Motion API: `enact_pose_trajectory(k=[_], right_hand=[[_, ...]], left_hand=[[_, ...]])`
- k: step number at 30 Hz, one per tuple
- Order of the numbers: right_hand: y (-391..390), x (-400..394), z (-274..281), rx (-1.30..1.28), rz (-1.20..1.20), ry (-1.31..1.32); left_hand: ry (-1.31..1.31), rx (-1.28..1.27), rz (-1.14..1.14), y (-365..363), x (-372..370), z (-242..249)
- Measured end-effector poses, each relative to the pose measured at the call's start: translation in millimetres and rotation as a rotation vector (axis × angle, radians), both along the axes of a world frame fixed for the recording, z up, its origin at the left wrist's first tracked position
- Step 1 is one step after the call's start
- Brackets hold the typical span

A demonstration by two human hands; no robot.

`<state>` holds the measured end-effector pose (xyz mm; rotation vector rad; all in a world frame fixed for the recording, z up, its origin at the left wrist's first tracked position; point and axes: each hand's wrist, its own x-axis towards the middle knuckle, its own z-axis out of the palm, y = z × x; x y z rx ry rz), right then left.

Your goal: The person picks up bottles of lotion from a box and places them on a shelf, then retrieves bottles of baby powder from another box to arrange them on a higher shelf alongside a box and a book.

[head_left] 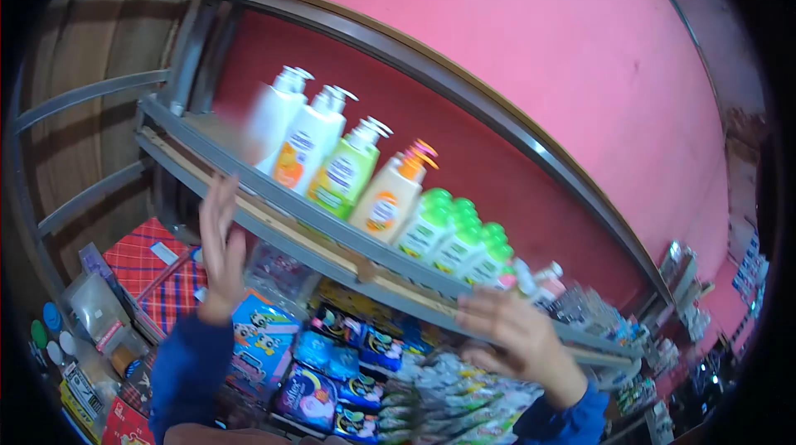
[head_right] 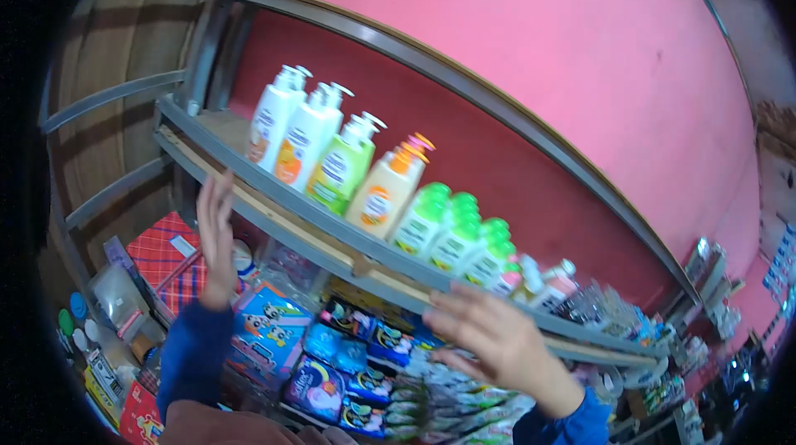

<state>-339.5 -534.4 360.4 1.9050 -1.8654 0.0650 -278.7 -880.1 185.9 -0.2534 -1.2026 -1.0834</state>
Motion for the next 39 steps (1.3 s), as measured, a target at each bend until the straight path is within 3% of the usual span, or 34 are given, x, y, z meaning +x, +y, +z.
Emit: enact_pose_trajectory(k=[2,5,8,11,12,16,20,23,29,31,32,36,39], right_hand=[[78,7,-48,-0.080,-0.154,-0.128],[224,22,-168,-0.475,-0.554,-0.485],[335,123,-238,-0.735,-0.962,-0.823],[462,235,-326,-0.658,-1.314,-0.896],[470,270,-322,-0.897,-1.276,-0.823],[513,390,-315,-1.456,-1.480,-0.743],[534,465,-332,-1.877,-1.458,-0.715],[535,495,-355,-2.022,-1.494,-0.646],[536,503,-399,-2.344,-1.488,-0.593],[543,497,-400,-2.208,-1.722,-0.604],[547,491,-390,-2.081,-1.954,-0.645],[581,470,-413,-1.887,-2.021,-0.620],[592,462,-428,-1.999,-2.004,-0.462]], left_hand=[[-0.122,0.025,-0.165,78,-1,-79],[-0.422,0.311,-0.516,221,9,-162],[-0.693,0.262,-0.834,339,33,-184],[-0.800,0.067,-1.138,436,50,-173],[-0.844,-0.001,-1.221,466,55,-164],[-0.789,-0.230,-1.569,601,69,-145],[-0.754,-0.513,-1.869,720,115,-134],[-0.816,-0.742,-2.034,781,141,-137],[-0.875,-0.908,-2.283,876,151,-173],[-0.837,-0.982,-2.343,907,147,-178],[-0.850,-0.994,-2.374,921,145,-181],[-0.892,-1.193,-2.466,983,142,-189],[-0.905,-1.426,-2.506,1016,160,-192]])
